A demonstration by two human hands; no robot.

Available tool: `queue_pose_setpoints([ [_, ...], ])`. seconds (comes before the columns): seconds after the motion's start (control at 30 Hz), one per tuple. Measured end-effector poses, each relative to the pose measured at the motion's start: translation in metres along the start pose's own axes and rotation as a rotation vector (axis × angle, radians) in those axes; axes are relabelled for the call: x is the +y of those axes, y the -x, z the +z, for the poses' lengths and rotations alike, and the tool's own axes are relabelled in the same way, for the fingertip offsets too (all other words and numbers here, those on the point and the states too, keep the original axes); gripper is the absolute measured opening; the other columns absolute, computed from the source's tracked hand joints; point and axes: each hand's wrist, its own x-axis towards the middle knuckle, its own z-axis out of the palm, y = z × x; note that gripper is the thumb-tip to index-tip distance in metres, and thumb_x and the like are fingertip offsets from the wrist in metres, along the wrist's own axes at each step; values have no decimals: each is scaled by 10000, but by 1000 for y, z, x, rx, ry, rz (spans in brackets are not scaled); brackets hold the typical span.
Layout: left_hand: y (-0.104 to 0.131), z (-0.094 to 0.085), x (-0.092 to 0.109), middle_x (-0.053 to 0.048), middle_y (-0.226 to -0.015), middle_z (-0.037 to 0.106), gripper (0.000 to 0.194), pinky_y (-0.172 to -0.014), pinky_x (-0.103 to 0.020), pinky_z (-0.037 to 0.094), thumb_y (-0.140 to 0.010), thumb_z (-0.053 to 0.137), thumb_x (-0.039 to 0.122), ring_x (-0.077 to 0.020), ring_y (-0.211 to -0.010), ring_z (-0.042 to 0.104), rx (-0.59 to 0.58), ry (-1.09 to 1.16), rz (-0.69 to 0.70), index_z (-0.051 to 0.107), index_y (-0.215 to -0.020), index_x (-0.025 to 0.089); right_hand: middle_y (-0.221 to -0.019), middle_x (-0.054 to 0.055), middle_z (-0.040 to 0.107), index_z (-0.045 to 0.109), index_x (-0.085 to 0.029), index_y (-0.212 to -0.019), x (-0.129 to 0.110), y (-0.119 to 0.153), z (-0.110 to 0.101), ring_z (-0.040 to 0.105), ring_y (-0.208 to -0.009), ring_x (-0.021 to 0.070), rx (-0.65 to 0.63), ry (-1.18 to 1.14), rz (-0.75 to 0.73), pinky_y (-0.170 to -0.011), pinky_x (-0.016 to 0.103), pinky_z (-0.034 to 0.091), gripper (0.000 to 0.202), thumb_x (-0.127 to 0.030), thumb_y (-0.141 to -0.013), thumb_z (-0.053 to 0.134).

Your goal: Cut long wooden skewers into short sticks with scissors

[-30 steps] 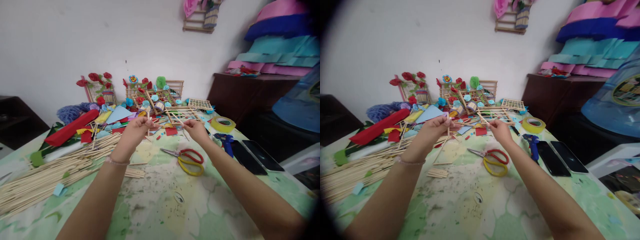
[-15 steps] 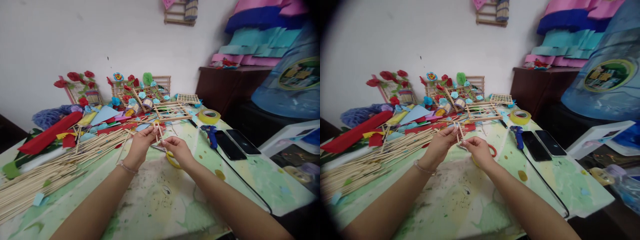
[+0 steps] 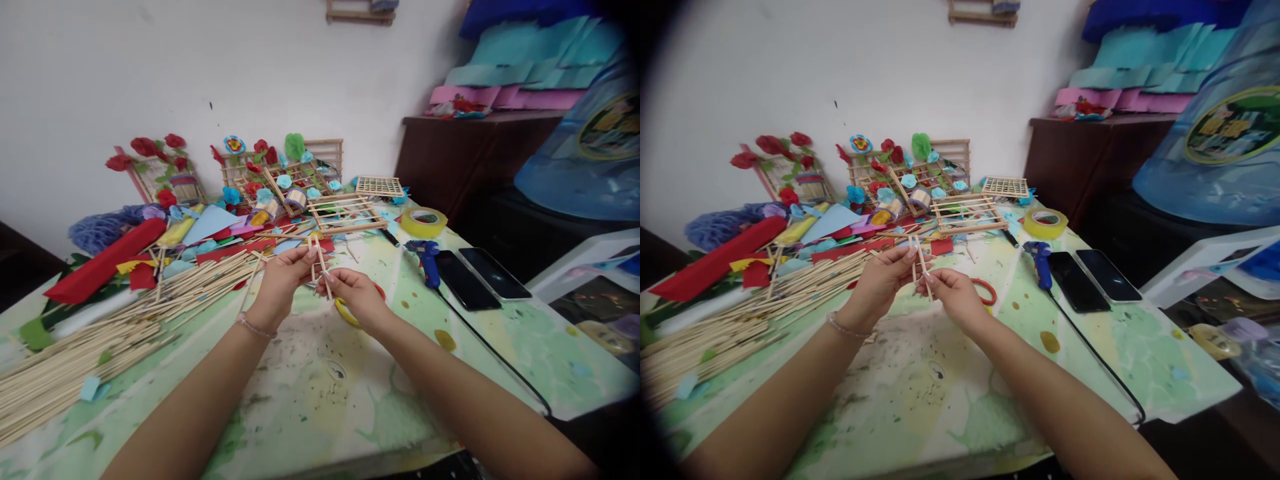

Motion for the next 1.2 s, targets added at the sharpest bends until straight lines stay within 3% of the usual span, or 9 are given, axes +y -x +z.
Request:
queue_pose_setpoints([
  [0.23,1,1,3,-49,-716,684,326,-600,-258,490,-634,747,409,-110,-567,583,1,-53,23,670,-779,127,-685,8,633,618,-180,-733,1,2,1,514,-601,102,-73,-28,33,-618,253,408,289,-468,-756,621],
  [0.6,5,6,4,-26,-626,658,304,-575,-259,459,-581,780,362,-128,-566,579,59,-113,43,658,-741,133,-634,-23,585,615,-179,-731,1,2,2,523,-592,94,-81,-115,63,-626,254,432,240,-387,-672,718],
  [0.83,6,4,3,-40,-692,663,294,-607,-267,458,-632,743,381,-132,-617,580,21,-179,99,660,-754,126,-616,-24,579,590,-176,-693,-1,1,1,521,-573,96,-29,-100,86,-621,261,431,286,-420,-640,729],
  [1.2,-1,-6,8,-73,-764,698,351,-654,-285,473,-613,756,422,-160,-693,619,12,-222,37,673,-810,143,-594,-18,566,595,-179,-708,6,1,-4,480,-514,93,-101,17,61,-514,237,382,280,-444,-676,681],
])
